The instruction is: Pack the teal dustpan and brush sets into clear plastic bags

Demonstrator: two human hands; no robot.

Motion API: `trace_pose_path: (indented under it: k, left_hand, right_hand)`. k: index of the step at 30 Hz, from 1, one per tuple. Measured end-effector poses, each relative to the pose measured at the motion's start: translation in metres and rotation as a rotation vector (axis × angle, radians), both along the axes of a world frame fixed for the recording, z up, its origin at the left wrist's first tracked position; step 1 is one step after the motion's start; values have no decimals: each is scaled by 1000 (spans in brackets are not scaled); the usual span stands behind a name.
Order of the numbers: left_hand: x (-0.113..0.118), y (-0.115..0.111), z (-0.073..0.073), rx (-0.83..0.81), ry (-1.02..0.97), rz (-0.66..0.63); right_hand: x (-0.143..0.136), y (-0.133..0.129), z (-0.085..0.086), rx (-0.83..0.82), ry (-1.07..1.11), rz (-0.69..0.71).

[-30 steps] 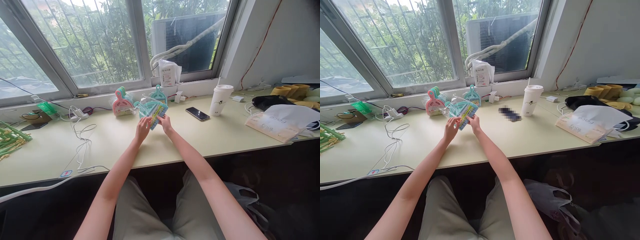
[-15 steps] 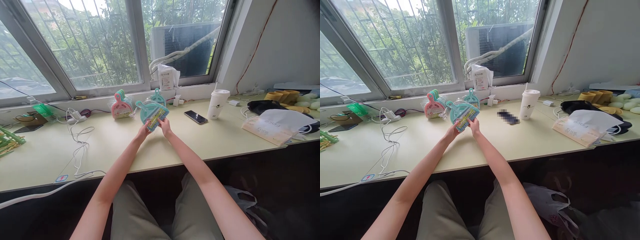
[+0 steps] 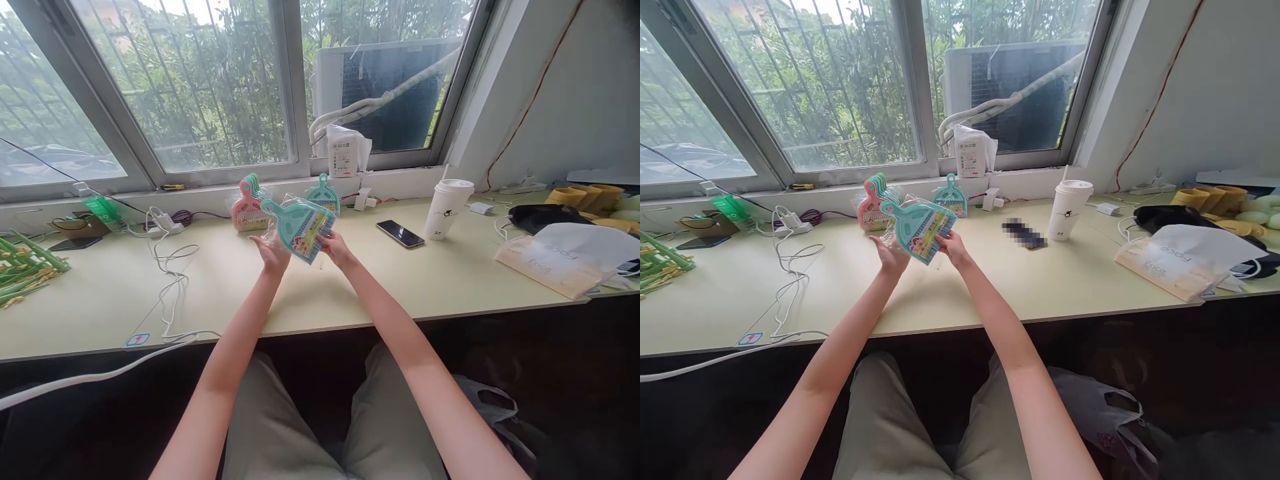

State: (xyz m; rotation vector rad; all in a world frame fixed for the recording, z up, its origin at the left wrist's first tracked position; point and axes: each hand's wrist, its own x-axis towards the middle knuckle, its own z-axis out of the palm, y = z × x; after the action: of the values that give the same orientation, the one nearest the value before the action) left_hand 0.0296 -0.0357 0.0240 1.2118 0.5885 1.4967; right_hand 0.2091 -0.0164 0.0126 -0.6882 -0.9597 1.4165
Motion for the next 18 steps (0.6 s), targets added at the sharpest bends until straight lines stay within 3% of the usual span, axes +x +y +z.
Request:
trace_pose_path:
  k: [4,7,12,15,18]
  left_hand:
    - [-18,-5,17,37,31,67]
    - [-22,-3,22,32,51,50]
    - [-7,-1,7,-113,82,-115]
    - [1,3,-6,-172,76,-187]
    - [3,8,-15,-167,100,-171]
  right_hand:
    - [-3,-6,2,15,37,16]
    - [1,-9,3,39,4,85]
    - [-1,-17,5,106,-137,318]
    - [-3,-19,7,152,-182,340]
    - [-5,-19,8,172,-171,323]
